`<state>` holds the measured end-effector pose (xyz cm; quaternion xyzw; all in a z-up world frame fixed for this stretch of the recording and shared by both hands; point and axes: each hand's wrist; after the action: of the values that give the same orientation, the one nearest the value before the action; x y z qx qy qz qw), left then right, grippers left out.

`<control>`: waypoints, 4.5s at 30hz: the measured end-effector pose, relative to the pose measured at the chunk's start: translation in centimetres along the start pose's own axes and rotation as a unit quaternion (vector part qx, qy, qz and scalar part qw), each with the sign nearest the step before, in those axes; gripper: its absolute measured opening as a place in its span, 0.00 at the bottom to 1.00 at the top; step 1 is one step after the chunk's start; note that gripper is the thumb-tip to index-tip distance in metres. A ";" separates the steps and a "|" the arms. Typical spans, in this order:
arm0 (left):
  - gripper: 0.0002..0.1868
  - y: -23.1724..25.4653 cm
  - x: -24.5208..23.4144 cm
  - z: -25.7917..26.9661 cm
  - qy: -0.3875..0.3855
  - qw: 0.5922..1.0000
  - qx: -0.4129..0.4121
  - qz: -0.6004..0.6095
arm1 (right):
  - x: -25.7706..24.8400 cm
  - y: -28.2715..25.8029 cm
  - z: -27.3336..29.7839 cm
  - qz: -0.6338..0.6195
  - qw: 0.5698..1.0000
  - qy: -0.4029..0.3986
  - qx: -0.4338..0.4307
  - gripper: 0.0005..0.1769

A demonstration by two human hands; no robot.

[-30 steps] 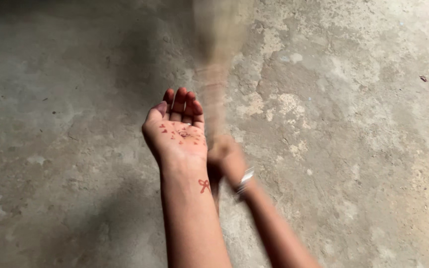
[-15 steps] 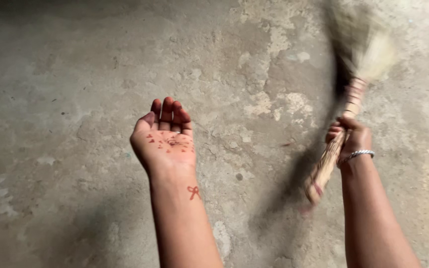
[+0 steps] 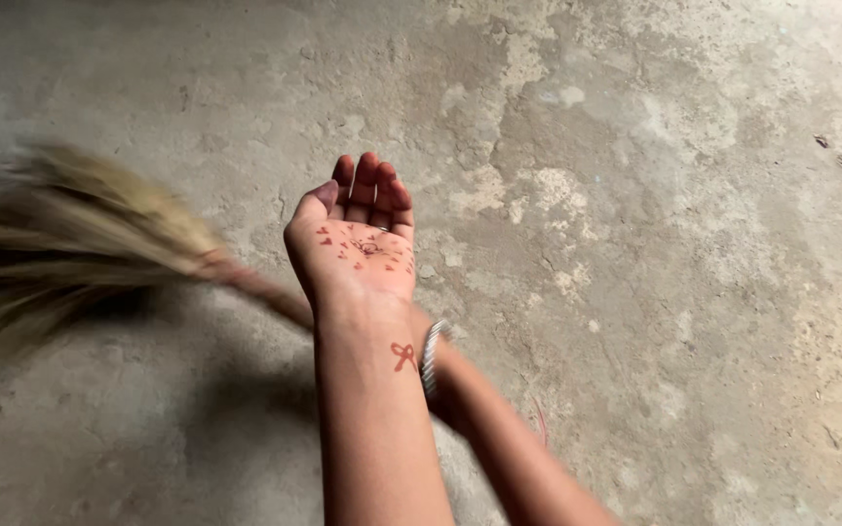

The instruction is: The person sweeps dust from a concrete floor into their hand using a small broom.

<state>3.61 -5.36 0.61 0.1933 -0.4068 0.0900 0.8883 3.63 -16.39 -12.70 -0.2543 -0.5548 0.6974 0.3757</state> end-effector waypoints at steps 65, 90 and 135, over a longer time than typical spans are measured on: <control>0.13 4.7 -1.2 1.1 0.050 0.998 0.048 -0.006 | -23.7 -3.1 0.7 -0.411 0.819 0.397 -0.040 0.11; 0.11 5.3 -1.0 1.3 0.035 0.998 0.045 -0.018 | -19.3 -5.5 -1.7 -0.497 0.799 0.332 -0.069 0.05; 0.12 6.0 -1.8 1.4 0.049 0.997 0.064 0.000 | -23.7 -0.3 0.1 -0.394 0.856 0.328 0.071 0.05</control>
<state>-0.50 -0.48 1.71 0.2450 -0.3564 0.1248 0.8929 17.57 -35.53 -13.91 -0.2005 -0.4020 0.4048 0.7964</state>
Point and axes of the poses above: each hand's wrist, its own z-axis away from the middle knuckle, its own x-axis out of the palm, y = z × x, and after that the axes turned 11 degrees about -z, right-handed
